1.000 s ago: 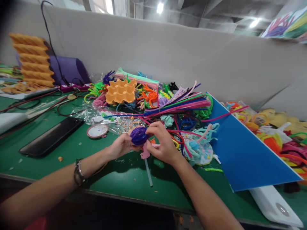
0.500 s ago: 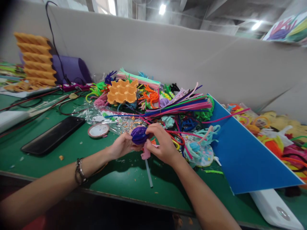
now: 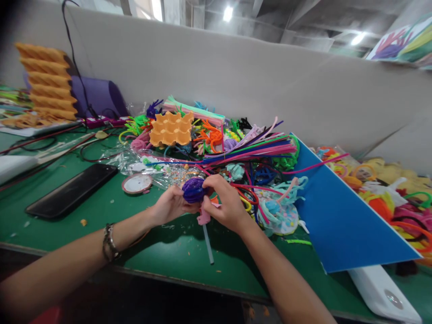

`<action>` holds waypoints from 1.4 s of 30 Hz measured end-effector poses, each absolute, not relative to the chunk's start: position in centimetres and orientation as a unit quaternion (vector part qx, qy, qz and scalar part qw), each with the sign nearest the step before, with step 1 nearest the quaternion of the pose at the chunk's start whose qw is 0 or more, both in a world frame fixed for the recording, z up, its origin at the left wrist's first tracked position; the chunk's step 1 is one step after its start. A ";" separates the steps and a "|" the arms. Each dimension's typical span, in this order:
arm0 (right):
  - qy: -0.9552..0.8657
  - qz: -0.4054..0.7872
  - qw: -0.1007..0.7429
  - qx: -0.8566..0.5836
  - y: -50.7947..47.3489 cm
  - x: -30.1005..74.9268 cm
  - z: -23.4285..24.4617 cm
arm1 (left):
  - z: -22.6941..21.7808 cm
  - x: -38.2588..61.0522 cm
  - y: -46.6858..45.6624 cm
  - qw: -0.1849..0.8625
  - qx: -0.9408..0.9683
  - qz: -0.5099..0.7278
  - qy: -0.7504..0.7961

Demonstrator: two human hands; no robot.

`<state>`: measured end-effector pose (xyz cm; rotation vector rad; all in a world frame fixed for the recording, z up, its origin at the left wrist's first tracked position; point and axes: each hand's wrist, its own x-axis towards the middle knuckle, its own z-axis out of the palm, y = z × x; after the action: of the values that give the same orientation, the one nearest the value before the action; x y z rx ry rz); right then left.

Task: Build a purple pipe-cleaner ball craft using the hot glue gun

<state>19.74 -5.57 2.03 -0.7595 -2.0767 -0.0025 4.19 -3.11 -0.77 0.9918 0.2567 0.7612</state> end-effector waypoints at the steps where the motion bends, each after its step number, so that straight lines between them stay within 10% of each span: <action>1: -0.838 0.001 0.451 -0.308 -5.6 19.7 2.0 | -0.8 4.2 -3.1 0.806 0.462 0.353 0.116; 42: -0.869 -0.023 0.404 -0.285 -5.3 19.8 1.7 | -1.3 3.8 -3.1 0.823 0.450 0.319 0.137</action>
<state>19.84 -5.29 1.73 -0.7188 -2.1943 -0.0569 3.82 -3.06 -1.27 0.9579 0.2922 0.6780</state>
